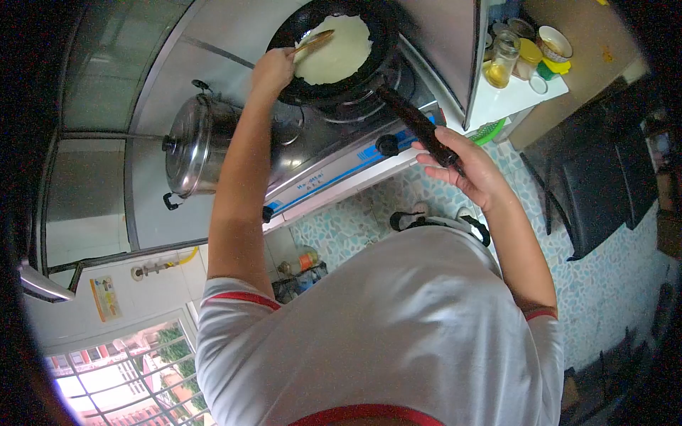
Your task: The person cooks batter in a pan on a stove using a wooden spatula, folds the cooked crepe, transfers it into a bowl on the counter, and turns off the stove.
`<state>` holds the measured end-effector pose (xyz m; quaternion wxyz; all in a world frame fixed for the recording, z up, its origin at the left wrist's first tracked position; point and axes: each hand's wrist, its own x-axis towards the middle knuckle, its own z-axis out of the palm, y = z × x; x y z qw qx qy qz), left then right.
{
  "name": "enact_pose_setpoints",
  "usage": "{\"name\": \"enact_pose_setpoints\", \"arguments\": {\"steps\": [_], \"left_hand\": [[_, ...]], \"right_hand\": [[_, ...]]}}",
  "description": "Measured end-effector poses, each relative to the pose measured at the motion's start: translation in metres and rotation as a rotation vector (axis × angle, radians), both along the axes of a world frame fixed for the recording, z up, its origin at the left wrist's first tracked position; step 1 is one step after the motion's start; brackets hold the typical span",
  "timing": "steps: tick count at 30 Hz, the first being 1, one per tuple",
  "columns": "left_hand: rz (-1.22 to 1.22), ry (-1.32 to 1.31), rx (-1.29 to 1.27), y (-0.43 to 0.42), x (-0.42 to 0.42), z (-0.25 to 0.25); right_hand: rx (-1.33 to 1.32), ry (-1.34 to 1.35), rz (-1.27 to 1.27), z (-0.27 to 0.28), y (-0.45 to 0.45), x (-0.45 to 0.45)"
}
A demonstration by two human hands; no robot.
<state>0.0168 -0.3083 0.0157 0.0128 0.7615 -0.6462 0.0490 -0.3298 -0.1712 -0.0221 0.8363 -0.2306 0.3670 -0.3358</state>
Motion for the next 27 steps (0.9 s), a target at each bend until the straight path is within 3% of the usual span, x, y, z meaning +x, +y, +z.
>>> {"name": "enact_pose_setpoints", "arguments": {"steps": [7, 13, 16, 22, 27], "left_hand": [[-0.151, 0.048, 0.098, 0.000, -0.043, -0.027], [-0.191, 0.135, 0.270, 0.052, -0.026, 0.022], [-0.086, 0.018, 0.285, 0.065, -0.004, 0.037], [0.010, -0.047, 0.113, 0.055, 0.010, 0.010], [-0.002, -0.045, 0.044, 0.069, 0.011, 0.036]], "right_hand": [[0.000, -0.001, -0.003, 0.002, 0.001, 0.000], [0.002, -0.033, 0.008, -0.003, -0.001, -0.002], [0.014, -0.022, -0.003, -0.001, 0.000, -0.001], [0.016, -0.047, -0.006, -0.005, -0.001, 0.000], [0.021, -0.094, -0.007, -0.009, -0.002, 0.002]]}}
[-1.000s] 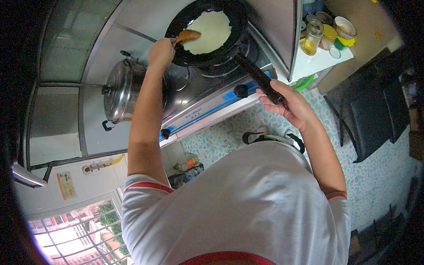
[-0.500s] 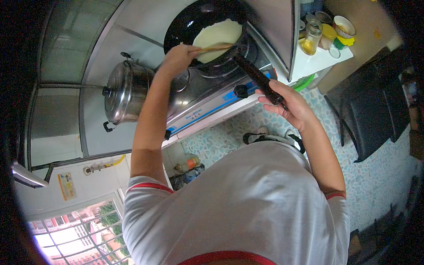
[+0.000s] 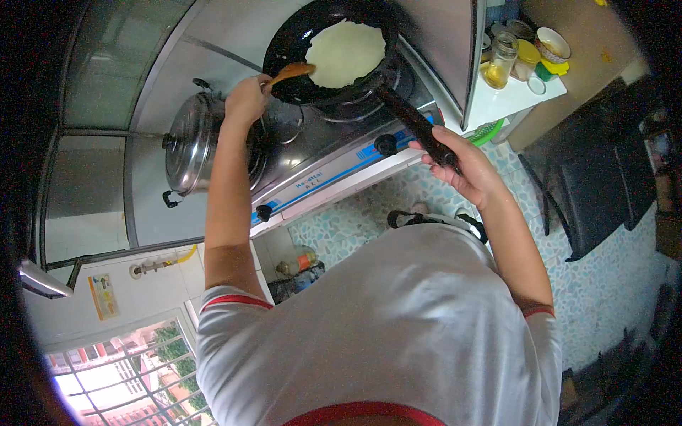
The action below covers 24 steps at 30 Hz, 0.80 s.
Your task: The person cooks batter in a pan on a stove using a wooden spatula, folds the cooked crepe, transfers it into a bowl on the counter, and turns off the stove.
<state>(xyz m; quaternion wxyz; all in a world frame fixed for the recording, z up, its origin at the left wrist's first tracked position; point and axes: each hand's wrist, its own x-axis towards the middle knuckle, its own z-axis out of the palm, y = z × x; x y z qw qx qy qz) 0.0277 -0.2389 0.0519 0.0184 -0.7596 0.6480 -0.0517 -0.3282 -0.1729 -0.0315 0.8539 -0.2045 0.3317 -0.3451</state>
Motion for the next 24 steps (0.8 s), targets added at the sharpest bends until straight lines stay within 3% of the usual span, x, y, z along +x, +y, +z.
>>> {"name": "enact_pose_setpoints", "arguments": {"steps": [5, 12, 19, 24], "left_hand": [[-0.084, -0.241, 0.113, 0.008, 0.011, -0.009], [-0.232, 0.075, 0.078, 0.017, -0.040, -0.019], [-0.035, 0.248, 0.021, -0.018, -0.011, -0.027], [-0.072, 0.228, 0.023, -0.022, -0.004, -0.010]], "right_hand": [[0.042, -0.022, 0.002, 0.002, 0.002, 0.002], [0.033, 0.042, 0.014, 0.006, 0.003, 0.002], [0.028, 0.017, -0.003, 0.005, 0.002, 0.003], [0.029, 0.010, 0.008, 0.002, 0.000, 0.001]]}}
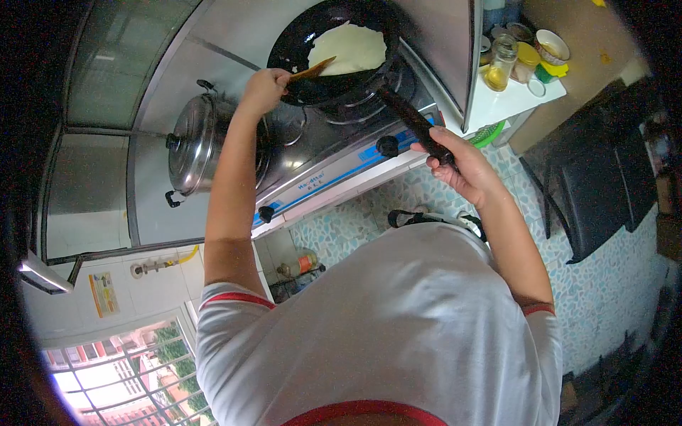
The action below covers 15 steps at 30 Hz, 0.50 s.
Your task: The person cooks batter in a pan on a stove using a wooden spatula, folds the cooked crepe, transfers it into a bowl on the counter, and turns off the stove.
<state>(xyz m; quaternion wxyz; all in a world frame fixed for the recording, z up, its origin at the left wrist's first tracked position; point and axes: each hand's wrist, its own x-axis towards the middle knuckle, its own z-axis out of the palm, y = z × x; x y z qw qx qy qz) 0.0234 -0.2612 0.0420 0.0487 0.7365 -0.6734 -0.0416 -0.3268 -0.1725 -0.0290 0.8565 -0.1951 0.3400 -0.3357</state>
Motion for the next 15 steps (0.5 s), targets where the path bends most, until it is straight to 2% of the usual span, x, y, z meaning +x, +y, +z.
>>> {"name": "enact_pose_setpoints", "arguments": {"steps": [4, 8, 15], "left_hand": [[0.021, 0.083, 0.002, -0.004, 0.010, 0.016], [0.038, -0.060, -0.083, -0.004, 0.000, 0.017], [0.023, -0.131, -0.069, -0.033, -0.009, -0.025]], "right_hand": [[-0.004, -0.015, -0.007, 0.000, 0.000, 0.001], [0.000, -0.017, -0.006, -0.001, -0.001, 0.000], [-0.001, -0.035, -0.002, 0.001, 0.001, 0.000]]}}
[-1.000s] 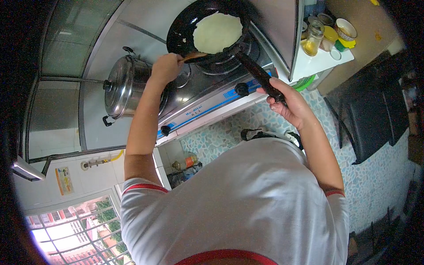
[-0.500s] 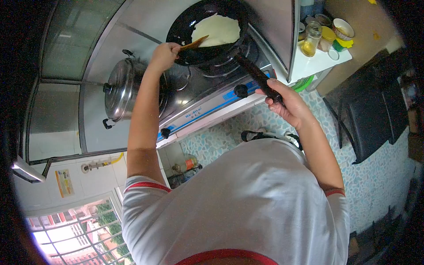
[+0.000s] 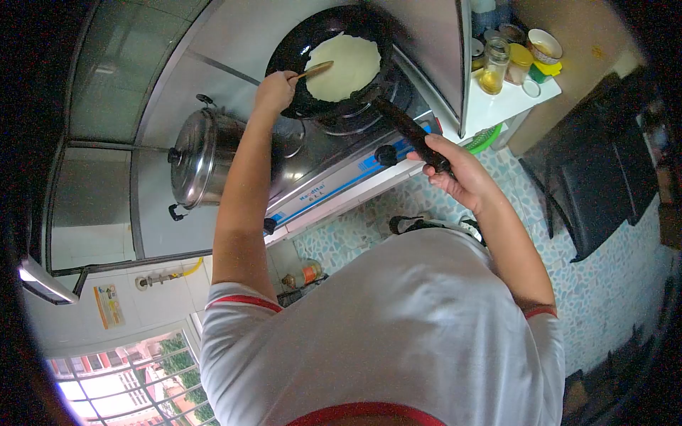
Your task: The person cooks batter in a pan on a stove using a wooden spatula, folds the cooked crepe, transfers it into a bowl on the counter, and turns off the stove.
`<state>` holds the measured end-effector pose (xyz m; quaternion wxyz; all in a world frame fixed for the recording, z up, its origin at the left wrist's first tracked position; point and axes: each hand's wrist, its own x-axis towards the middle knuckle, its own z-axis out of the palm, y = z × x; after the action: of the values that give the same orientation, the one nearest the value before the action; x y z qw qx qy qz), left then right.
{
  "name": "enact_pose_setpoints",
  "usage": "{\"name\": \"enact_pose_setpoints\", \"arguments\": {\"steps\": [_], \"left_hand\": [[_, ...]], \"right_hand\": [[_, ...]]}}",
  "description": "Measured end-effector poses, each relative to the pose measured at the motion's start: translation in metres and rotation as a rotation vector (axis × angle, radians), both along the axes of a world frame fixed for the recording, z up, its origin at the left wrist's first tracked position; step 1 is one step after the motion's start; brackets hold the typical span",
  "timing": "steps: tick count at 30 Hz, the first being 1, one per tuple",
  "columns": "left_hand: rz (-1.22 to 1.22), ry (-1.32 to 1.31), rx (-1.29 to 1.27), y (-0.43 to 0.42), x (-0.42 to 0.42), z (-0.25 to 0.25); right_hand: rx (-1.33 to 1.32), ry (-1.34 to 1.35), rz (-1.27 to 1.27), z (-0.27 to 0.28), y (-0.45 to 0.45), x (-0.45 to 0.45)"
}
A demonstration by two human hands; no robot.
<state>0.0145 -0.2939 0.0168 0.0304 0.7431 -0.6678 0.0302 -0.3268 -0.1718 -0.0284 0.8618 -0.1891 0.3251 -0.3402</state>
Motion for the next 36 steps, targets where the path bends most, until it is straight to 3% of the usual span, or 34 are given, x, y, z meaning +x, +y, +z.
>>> {"name": "enact_pose_setpoints", "arguments": {"steps": [4, 9, 14, 18, 36], "left_hand": [[-0.005, -0.049, 0.062, 0.000, 0.006, -0.011], [-0.066, -0.153, 0.236, 0.032, -0.005, 0.019], [-0.161, -0.085, 0.162, 0.044, -0.028, 0.044], [-0.196, 0.021, -0.009, 0.040, -0.039, 0.029], [-0.001, -0.118, 0.053, 0.070, -0.001, 0.055]], "right_hand": [[-0.001, 0.015, -0.017, 0.001, 0.000, 0.000], [0.007, -0.004, -0.005, 0.000, 0.000, 0.000], [0.008, 0.006, -0.004, 0.003, 0.000, 0.000], [0.005, -0.004, 0.006, 0.000, -0.001, 0.000], [0.009, 0.016, 0.017, 0.002, -0.002, 0.000]]}}
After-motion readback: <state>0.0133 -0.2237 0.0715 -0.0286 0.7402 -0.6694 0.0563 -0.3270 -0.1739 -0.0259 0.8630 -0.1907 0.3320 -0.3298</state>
